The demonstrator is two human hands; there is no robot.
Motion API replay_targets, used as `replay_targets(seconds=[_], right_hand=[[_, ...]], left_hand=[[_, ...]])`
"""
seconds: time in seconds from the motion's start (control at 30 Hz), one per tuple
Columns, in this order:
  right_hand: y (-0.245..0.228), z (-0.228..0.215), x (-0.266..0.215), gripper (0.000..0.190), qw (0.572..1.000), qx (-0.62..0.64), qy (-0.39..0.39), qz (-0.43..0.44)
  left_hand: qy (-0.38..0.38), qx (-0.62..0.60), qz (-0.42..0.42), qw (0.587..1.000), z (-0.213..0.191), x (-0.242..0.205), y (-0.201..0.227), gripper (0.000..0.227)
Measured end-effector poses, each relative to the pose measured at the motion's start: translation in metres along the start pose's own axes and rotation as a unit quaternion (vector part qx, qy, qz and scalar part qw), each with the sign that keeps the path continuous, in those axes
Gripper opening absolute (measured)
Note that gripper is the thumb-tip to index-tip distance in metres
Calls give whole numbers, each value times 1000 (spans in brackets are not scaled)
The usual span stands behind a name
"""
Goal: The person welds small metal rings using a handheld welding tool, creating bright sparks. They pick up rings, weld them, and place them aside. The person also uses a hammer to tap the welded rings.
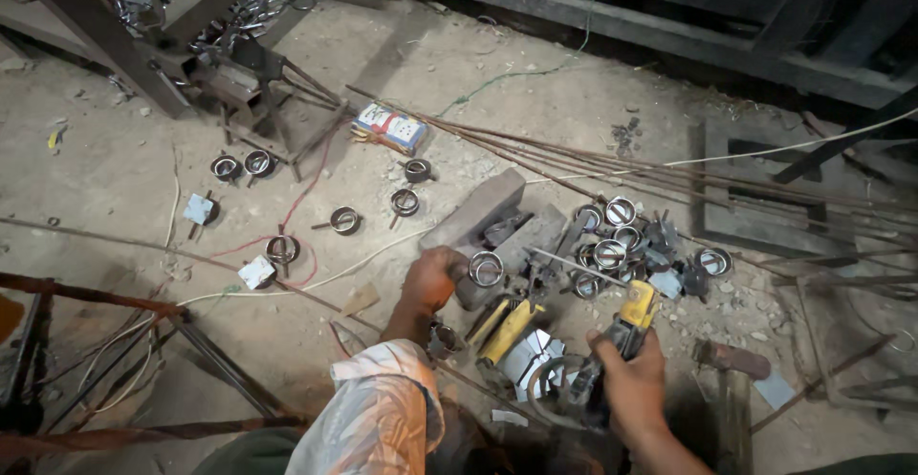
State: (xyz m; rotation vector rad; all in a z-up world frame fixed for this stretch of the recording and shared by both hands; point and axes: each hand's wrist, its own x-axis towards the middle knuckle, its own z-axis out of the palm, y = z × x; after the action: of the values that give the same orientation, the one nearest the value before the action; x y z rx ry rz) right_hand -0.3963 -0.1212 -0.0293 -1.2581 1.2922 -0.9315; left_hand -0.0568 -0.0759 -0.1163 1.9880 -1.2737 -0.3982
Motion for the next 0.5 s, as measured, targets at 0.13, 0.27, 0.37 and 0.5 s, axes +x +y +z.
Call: replay_targets(seconds=[0.13,0.27,0.37,0.5], right_hand=[[6,2,-2,33,1000,-23,-2,-17],[5,3,-3,32,1000,9,-13,-3],[3,2,-3,29,1000,-5,-10,8],[3,3,-3,32,999,41,-11,-27]], left_hand=[[1,-3,22,1000,0,-1,-4,16],[5,1,47,999,-5,-1,2,26],[6,-1,8,1000,-7,-4,10,17],[22,12,40,999,-14,-5,21,24]])
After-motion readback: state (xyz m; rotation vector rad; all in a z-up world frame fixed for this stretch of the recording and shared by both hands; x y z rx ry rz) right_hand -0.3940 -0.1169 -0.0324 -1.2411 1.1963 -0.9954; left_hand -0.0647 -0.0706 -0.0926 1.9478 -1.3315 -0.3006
